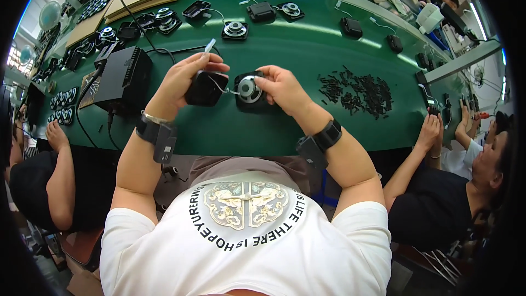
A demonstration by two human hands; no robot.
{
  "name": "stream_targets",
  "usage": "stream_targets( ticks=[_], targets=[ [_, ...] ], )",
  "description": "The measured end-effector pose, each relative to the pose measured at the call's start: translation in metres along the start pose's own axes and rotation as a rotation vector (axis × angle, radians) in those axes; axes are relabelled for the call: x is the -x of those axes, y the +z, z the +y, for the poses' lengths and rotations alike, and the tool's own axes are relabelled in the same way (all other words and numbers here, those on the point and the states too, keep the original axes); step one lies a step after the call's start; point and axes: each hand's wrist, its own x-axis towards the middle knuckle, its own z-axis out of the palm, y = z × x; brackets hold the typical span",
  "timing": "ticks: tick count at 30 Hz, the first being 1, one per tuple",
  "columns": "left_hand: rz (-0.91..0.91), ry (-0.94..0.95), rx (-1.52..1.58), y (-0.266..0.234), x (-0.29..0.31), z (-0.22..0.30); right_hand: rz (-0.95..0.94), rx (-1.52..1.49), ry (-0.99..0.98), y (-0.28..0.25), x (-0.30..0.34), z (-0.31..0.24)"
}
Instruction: The person picks up a speaker and a housing, fits them together, and inserts screws into the holes by hand. They then place the assembly back on the table and reach for another speaker and housing to repeat the process.
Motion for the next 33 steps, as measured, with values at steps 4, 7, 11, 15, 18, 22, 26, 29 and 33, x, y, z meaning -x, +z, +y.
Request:
stream_targets(
  ticks=[4,7,11,15,18,22,26,29,33],
  targets=[
    [0.065,0.028,0.141,0.0,0.015,-0.018,-0.056,0.5,0.013,0.002,0.013,-0.004],
    [0.063,0.124,0.236,-0.003,0.019,-0.02,0.048,1.142,-0.544,-0.009,-0.02,-0.021],
    [0.098,0.107,0.276,-0.005,0.024,-0.025,0.173,1.164,-0.634,-0.001,-0.094,-0.025],
    [0.096,0.109,0.307,-0.007,0.024,-0.031,0.063,1.477,-0.422,0.012,-0.143,-0.019],
    [0.086,0.106,0.318,-0.006,0.019,-0.032,0.059,1.474,-0.464,0.01,-0.167,-0.014],
    [0.076,0.092,0.318,-0.005,0.013,-0.026,0.154,1.508,-0.423,0.009,-0.182,-0.017],
    [0.081,0.103,0.318,-0.003,0.017,-0.028,0.168,1.201,-0.629,0.002,-0.137,-0.026],
    [0.084,0.136,0.299,0.003,0.02,-0.026,-0.139,0.801,-0.405,-0.005,-0.06,-0.04],
    [0.063,0.193,0.235,0.014,0.022,-0.02,-0.252,0.763,-0.485,-0.009,0.004,-0.032]
  ],
)
